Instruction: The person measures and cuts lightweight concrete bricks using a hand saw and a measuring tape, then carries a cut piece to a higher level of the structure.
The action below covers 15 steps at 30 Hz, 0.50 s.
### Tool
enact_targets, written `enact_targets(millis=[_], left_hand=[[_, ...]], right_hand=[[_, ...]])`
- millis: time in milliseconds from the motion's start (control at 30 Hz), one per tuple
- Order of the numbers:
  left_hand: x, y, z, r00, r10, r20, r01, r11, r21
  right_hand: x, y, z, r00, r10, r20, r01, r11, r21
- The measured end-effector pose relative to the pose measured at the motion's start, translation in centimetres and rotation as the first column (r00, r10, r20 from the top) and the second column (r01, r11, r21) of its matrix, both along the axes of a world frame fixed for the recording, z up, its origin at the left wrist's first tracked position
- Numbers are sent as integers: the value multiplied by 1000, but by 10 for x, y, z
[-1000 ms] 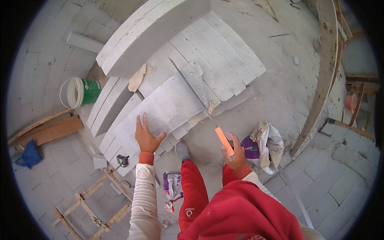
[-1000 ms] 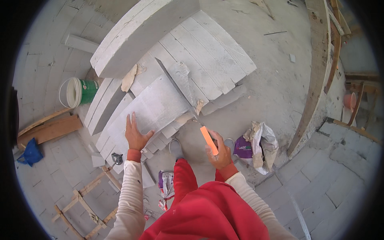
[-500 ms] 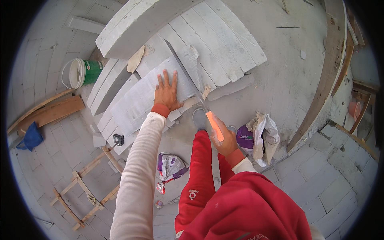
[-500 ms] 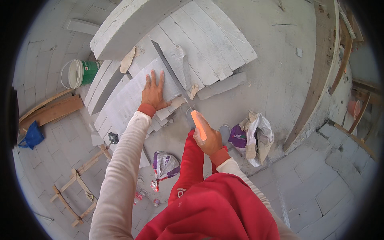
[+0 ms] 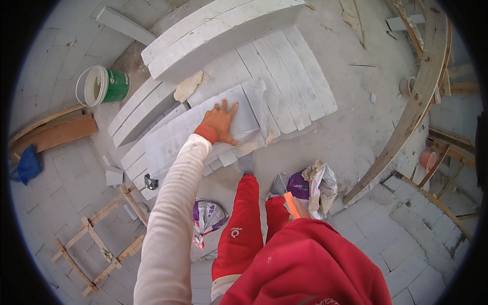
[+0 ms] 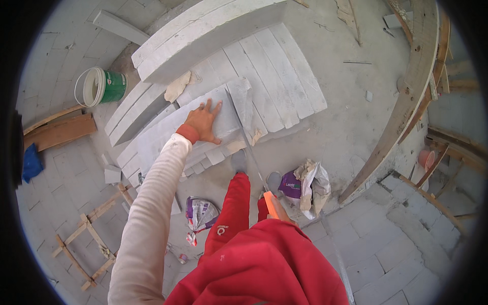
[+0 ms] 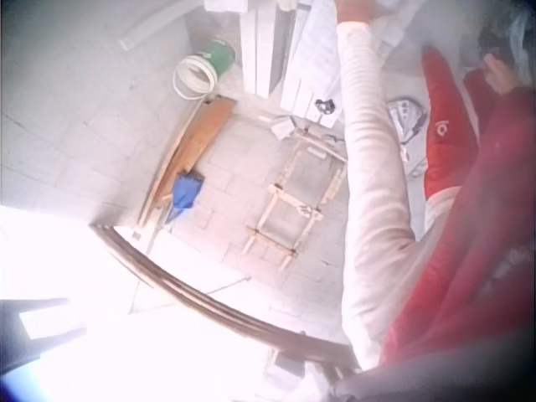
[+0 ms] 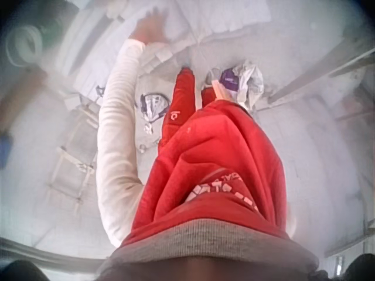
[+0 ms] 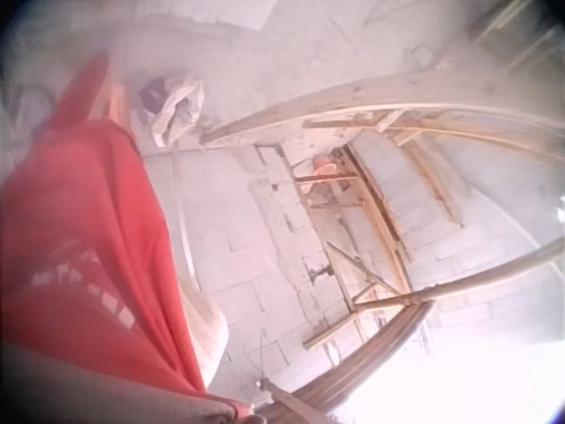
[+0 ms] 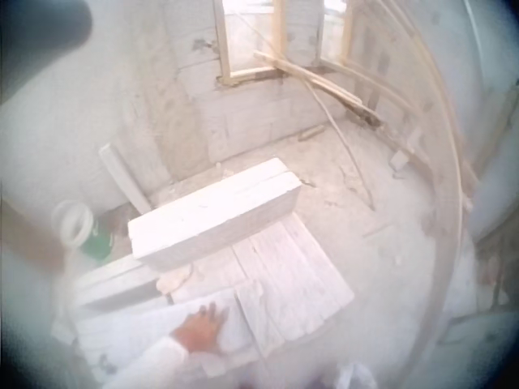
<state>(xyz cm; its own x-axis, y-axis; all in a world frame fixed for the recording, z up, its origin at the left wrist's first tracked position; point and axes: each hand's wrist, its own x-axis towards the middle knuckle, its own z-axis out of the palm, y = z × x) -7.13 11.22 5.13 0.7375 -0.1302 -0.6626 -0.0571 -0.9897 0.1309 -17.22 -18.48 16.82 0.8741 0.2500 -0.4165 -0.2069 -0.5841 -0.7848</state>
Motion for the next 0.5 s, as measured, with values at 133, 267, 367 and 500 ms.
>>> enact_targets(millis=[133,267,367,500], left_hand=[[11,14,6,999,-15,-52,11,998,-67],[21,22,9,1000,-11,-21,9,998,-70],[28,36,7,1000,-15,-18,14,996,-86],[36,45,2,998,-7,-58,-3,985,-172]], right_hand=[[-16,-6,28,1000,-19,4,20,1000,-20],[-1,9,33,999,-27,-25,25,999,-48],[3,17,43,999,-11,-35,9,998,-68],[-4,4,57,999,23,26,-21,997,-76]])
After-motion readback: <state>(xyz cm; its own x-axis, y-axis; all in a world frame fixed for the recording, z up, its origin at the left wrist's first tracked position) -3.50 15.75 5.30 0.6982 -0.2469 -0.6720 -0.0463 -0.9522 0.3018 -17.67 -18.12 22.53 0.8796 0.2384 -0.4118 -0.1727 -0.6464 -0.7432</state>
